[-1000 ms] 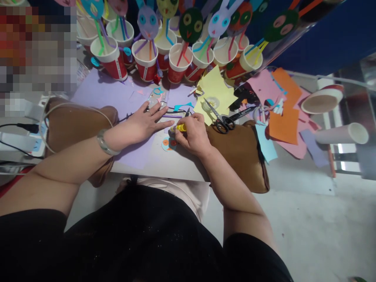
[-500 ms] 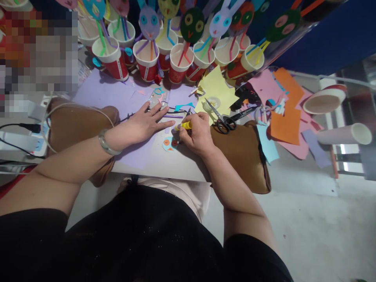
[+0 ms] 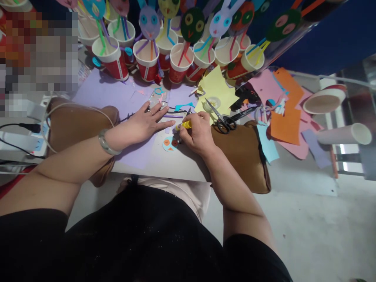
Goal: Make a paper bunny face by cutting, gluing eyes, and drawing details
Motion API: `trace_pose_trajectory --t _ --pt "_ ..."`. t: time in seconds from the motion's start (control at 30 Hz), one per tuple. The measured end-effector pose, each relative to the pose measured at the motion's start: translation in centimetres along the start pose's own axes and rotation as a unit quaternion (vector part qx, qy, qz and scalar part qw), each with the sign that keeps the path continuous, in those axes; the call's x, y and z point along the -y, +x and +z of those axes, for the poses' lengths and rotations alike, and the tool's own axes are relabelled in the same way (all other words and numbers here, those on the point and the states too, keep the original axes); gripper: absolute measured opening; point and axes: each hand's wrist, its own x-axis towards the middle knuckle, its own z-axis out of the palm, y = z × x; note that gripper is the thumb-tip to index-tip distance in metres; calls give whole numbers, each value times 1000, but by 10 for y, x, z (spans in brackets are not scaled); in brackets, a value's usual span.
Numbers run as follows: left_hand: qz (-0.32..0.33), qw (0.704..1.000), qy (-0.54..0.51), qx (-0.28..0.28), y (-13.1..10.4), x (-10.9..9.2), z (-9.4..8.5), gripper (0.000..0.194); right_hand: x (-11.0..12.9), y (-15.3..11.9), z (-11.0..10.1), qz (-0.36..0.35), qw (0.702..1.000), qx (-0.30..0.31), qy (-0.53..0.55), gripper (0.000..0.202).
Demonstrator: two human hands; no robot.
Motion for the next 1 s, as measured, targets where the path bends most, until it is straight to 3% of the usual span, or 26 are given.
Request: trace_pose_trajectory --t 0.17,0.37,0.5,0.8,1.0 --pt "6 1000 4 -4 0 0 0 60 1 2 3 -7 999 35 1 15" --pt "10 1000 -2 -19 1 7 12 58 2 -2 1 9 999 -8 39 21" --pt "10 1000 -11 -20 1 8 14 60 8 -1 6 -12 999 9 47 27" --pt "5 999 -34 -12 1 7 10 64 16 4 15 -45 996 69 32 22" --pt "-8 1000 -6 19 1 4 4 60 14 1 9 -25 996 45 76 20"
